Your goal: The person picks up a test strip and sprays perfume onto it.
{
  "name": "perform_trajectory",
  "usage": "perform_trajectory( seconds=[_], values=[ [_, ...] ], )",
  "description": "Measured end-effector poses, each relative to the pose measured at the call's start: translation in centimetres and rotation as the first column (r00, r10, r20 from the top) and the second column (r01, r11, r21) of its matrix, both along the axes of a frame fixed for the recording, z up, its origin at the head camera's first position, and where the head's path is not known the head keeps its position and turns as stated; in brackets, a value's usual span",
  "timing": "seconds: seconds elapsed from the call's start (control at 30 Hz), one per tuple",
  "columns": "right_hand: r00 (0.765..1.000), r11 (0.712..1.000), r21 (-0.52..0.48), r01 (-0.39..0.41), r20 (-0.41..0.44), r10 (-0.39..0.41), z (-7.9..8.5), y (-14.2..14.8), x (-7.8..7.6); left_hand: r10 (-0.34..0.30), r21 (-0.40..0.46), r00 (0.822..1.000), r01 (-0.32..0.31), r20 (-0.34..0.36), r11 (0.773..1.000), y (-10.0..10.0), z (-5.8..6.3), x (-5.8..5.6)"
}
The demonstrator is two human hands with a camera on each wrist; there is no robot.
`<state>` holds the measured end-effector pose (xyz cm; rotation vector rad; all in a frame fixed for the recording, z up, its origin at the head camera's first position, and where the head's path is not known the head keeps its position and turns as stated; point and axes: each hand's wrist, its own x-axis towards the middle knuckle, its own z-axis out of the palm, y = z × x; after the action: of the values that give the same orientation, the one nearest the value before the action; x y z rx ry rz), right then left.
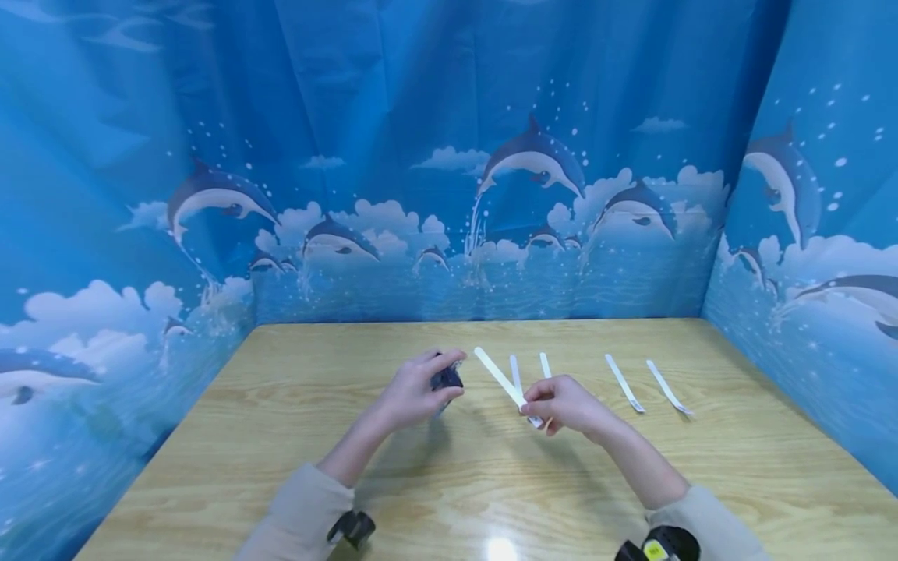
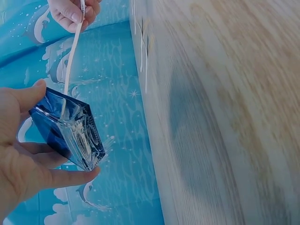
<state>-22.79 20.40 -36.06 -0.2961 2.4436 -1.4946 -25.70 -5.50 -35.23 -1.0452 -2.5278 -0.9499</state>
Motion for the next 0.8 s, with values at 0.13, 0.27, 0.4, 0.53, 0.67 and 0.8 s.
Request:
perform_trajectory(
  seconds=[0.13,0.27,0.4,0.53,0.67,0.8],
  values=[
    [1.000,1.000,-0.007,-0.001,0.004,0.001,-0.05,0.12,-0.11,0.014,-0.021,1.000,-0.013,0.028,1.000,-0.12,0.07,0.04],
    [1.000,1.000,-0.019,-0.008,-0.001,0.008,-0.18,0.27,-0.19,0.024,-0.050,0.998,-0.020,0.066,0.999,-0.22,0.15,0.16],
    [1.000,1.000,-0.030,-0.009,-0.002,0.008,-0.17,0.38,-0.23,0.020,-0.068,0.996,-0.014,0.090,0.998,-0.30,0.20,0.25],
    [1.000,0.999,-0.040,-0.008,0.001,0.008,-0.16,0.42,-0.23,0.005,-0.056,0.996,0.000,0.085,0.998,-0.34,0.13,0.20],
    [1.000,0.999,-0.054,-0.009,0.007,0.010,-0.25,0.49,-0.26,0.003,-0.039,0.996,0.001,0.091,0.999,-0.31,0.15,0.25],
    [1.000,0.998,-0.060,-0.007,0.012,0.007,-0.22,0.50,-0.31,0.003,-0.029,0.996,0.000,0.084,1.000,-0.23,0.27,0.35]
  ],
)
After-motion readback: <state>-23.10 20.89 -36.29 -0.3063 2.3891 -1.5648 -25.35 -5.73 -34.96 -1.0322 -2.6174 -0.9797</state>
